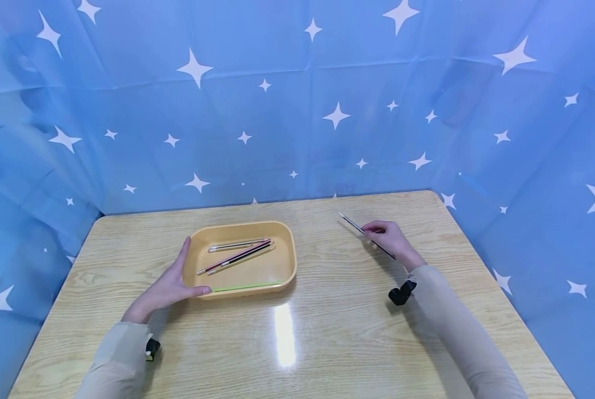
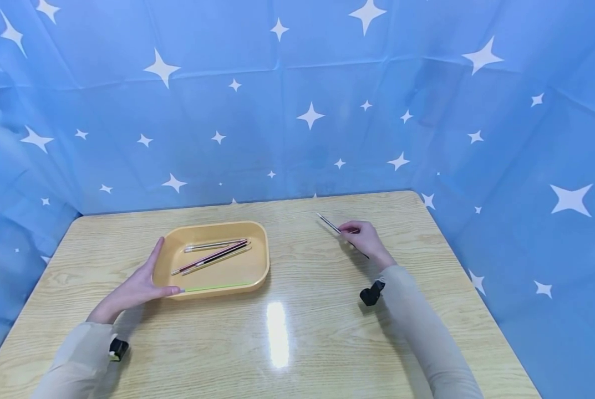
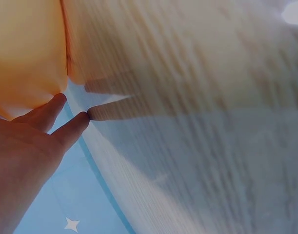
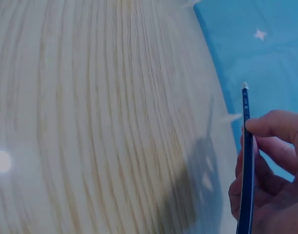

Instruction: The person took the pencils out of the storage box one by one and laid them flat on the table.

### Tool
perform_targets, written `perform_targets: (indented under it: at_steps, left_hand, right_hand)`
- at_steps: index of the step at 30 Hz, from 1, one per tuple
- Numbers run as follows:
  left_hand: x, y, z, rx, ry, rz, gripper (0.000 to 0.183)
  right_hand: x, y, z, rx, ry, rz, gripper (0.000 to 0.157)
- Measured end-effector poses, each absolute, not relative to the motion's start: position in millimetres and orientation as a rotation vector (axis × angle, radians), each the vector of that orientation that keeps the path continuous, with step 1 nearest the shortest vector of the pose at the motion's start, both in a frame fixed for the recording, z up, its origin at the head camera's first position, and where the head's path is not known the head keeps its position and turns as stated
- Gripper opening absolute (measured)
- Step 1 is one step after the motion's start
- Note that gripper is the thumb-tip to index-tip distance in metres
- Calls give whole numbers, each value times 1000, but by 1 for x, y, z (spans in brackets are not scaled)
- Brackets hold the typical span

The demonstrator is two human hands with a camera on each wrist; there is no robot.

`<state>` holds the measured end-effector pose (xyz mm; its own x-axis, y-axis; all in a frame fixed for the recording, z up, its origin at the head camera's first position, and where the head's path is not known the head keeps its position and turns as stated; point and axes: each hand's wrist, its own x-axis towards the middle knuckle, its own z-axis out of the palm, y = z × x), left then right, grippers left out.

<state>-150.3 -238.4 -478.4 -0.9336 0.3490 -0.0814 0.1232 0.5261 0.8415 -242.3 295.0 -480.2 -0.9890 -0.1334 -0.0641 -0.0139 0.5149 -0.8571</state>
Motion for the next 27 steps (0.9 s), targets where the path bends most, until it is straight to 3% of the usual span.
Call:
perform_targets:
  at_steps: [27]
  left_hand:
    - [-150, -238, -480, 380, 2537, 1349, 128]
  right_hand:
    - [-238, 347, -491, 16, 2808, -1330, 25]
